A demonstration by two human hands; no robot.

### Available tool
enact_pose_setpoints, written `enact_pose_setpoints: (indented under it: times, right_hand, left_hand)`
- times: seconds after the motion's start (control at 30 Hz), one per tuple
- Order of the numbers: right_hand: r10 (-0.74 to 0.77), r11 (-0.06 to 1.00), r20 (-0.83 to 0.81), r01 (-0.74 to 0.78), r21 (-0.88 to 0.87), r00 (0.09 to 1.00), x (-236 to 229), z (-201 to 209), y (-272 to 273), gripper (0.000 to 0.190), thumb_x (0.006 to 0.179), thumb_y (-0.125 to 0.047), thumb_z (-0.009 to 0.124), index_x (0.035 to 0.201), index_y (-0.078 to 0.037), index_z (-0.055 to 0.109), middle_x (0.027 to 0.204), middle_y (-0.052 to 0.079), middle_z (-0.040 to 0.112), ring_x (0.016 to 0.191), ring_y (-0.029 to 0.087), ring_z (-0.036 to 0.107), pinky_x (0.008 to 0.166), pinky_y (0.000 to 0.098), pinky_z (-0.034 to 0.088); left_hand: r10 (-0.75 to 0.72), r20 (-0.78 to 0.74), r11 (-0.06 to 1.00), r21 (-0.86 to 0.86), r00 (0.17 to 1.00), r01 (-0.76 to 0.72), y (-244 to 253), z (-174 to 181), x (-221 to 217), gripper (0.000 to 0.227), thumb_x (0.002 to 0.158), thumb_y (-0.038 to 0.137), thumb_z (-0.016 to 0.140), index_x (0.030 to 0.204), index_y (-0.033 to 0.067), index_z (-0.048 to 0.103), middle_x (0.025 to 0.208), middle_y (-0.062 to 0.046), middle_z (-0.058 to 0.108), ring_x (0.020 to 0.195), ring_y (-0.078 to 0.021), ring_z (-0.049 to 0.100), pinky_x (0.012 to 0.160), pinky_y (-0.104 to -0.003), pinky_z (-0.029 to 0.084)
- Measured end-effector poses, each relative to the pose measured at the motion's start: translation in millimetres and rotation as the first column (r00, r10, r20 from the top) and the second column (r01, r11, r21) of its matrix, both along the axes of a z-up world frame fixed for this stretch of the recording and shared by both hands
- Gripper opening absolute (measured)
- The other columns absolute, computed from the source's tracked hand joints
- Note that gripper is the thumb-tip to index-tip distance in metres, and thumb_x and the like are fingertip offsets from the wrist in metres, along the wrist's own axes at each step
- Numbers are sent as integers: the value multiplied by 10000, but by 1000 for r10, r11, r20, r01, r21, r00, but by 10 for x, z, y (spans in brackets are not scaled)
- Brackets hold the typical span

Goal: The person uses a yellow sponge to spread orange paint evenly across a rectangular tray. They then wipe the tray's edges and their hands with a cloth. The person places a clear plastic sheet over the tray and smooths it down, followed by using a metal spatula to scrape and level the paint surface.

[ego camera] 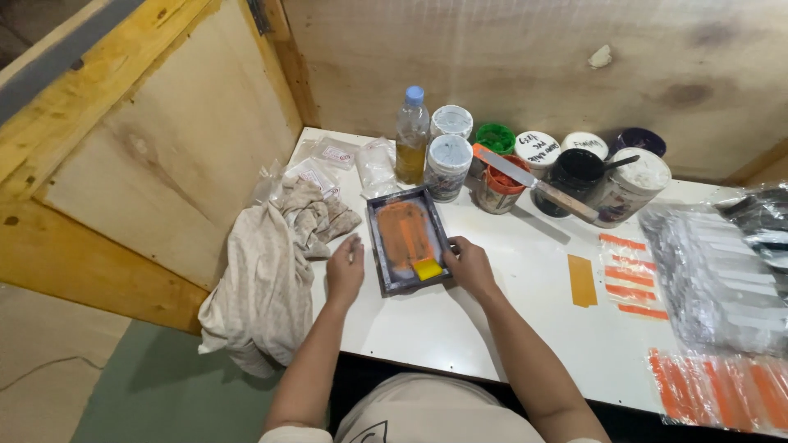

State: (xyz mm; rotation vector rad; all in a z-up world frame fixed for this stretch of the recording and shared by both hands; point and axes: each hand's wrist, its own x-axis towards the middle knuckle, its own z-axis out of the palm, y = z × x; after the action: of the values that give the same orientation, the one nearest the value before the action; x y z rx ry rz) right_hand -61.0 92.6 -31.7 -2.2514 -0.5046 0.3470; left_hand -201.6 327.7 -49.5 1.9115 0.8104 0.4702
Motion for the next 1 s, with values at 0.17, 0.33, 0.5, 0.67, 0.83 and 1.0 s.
enact_pose_setpoints:
  times: [0.17, 0.33, 0.5, 0.67, 0.83, 1.0]
  right_hand:
    - [13, 999, 14, -13, 46, 1000, 119, -144, -105, 359, 954, -186, 649, 1256, 4, 686, 942, 201, 782, 738, 309, 727, 640, 415, 544]
    - [13, 995, 20, -15, 103, 1000, 202, -217, -193, 340, 924, -211, 667, 1217, -45, 715, 910, 152, 786, 619, 245, 653, 582, 379, 490]
    - [28, 993, 29, -31, 114, 999, 167, -139, -228, 323, 918, -160, 677, 1217, -47, 723, 904, 144, 791, 581, 203, 612, 559, 337, 468]
    - [55, 990, 36, -59, 128, 998, 182, -49, -251, 342, 899, -157, 675, 1219, -45, 719, 910, 163, 788, 589, 246, 630, 570, 374, 477]
    - [37, 977, 3, -37, 211, 999, 144, 46, -277, 331, 891, -133, 691, 1206, -38, 729, 883, 148, 790, 562, 211, 627, 553, 338, 477]
    - [23, 963, 12, -26, 269, 1000, 98, 134, -307, 323, 897, -149, 716, 1202, -45, 727, 879, 144, 792, 577, 219, 666, 557, 343, 502]
  left_hand:
    - [85, 203, 769, 609, 975, -194, 566, 70, 201, 265, 861, 91, 721, 1093, -36, 715, 1154, -252, 695, 1097, -451, 647, 929, -533, 516]
    - [285, 33, 770, 587, 958, -249, 1077, 279, 301, 427, 919, 163, 698, 1282, -56, 644, 1443, -272, 535, 1363, -497, 452, 1099, -568, 401]
    - [358, -400, 892, 414, 844, -182, 1600, -116, 427, 372, 976, 329, 632, 1254, 95, 718, 1288, -151, 603, 1291, -395, 474, 1047, -515, 393]
    - [254, 2, 923, 299, 967, -243, 1121, -79, 443, 203, 947, 321, 662, 1043, 156, 728, 978, -65, 691, 1026, -297, 668, 866, -484, 542]
    - [359, 399, 830, -550, 844, -93, 612, -177, 567, 325, 1044, 206, 556, 1336, 68, 586, 1266, -166, 678, 1170, -252, 631, 1032, -439, 506]
    - [441, 421, 675, -737, 793, 16, 375, -332, 678, 495, 1043, 156, 513, 1510, 25, 412, 1406, -279, 552, 1283, -371, 570, 1093, -511, 475]
